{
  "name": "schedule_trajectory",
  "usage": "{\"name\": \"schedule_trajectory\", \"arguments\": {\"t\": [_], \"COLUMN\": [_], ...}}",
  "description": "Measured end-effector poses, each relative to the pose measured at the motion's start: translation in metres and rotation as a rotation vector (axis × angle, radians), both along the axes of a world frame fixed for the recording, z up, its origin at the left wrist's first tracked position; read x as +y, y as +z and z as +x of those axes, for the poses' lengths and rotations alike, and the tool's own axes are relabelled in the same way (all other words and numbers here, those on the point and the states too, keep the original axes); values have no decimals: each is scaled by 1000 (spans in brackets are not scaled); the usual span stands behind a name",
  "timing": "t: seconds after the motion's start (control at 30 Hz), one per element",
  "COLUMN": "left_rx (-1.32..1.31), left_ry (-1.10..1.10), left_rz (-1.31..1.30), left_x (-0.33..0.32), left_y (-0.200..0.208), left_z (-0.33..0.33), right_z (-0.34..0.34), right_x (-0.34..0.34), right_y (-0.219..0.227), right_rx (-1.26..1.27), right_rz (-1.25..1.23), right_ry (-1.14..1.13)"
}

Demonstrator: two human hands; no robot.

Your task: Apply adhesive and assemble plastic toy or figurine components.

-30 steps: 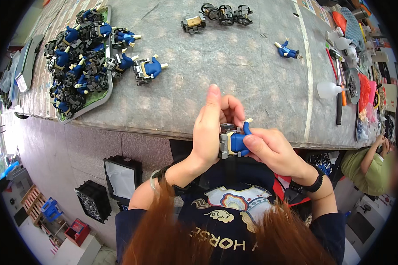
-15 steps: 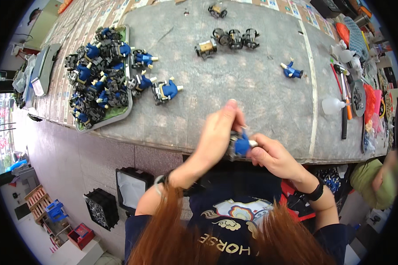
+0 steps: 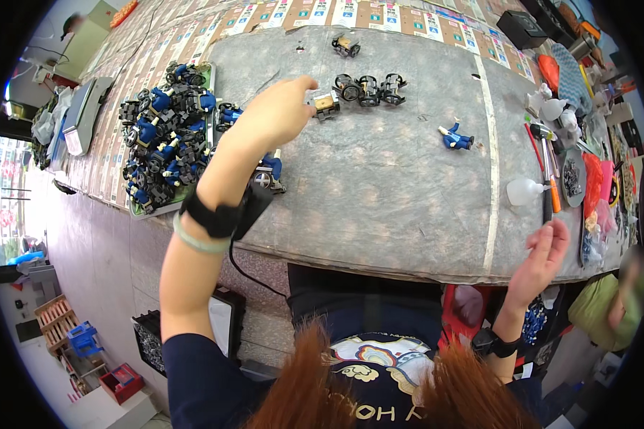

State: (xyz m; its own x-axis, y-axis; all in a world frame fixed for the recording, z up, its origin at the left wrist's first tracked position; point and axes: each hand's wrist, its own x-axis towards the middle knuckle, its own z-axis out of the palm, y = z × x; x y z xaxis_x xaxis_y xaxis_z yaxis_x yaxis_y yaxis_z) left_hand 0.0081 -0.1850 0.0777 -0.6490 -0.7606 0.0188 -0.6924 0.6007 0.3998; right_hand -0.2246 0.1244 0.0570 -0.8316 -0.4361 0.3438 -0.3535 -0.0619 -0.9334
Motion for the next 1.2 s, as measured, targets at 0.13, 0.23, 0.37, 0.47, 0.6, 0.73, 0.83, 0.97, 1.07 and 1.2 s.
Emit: {"name": "schedule_trajectory", "arguments": {"t": [0.13,0.23,0.37,0.47,0.6,0.73,0.83,0.97,1.07,1.2], "left_rx": [-84,-251,-231,-76,50,37,193,404,676,1061], "left_ry": [-165,-75,-57,-58,-253,-236,-216,-155,52,172], "left_rz": [-190,97,160,34,245,194,217,444,911,1312], "left_x": [-18,-15,17,46,57,84,119,156,170,178], "left_y": [-38,-31,-16,-24,-32,-31,-24,-29,-53,-57], "left_z": [-25,-41,-34,-18,-15,-18,-18,-8,0,-3], "right_z": [-34,-48,-56,-57,-65,-86,-74,-16,17,40], "right_x": [3,5,6,-3,-16,-18,-11,-11,-14,-16], "right_y": [-8,-25,-38,-44,-49,-63,-57,-19,-12,-8], "right_rx": [91,-45,-119,-44,-70,-148,-261,-758,-778,-804], "right_rz": [75,134,210,241,247,334,185,-6,123,152], "right_ry": [-121,-40,78,90,83,148,146,312,513,511]}}
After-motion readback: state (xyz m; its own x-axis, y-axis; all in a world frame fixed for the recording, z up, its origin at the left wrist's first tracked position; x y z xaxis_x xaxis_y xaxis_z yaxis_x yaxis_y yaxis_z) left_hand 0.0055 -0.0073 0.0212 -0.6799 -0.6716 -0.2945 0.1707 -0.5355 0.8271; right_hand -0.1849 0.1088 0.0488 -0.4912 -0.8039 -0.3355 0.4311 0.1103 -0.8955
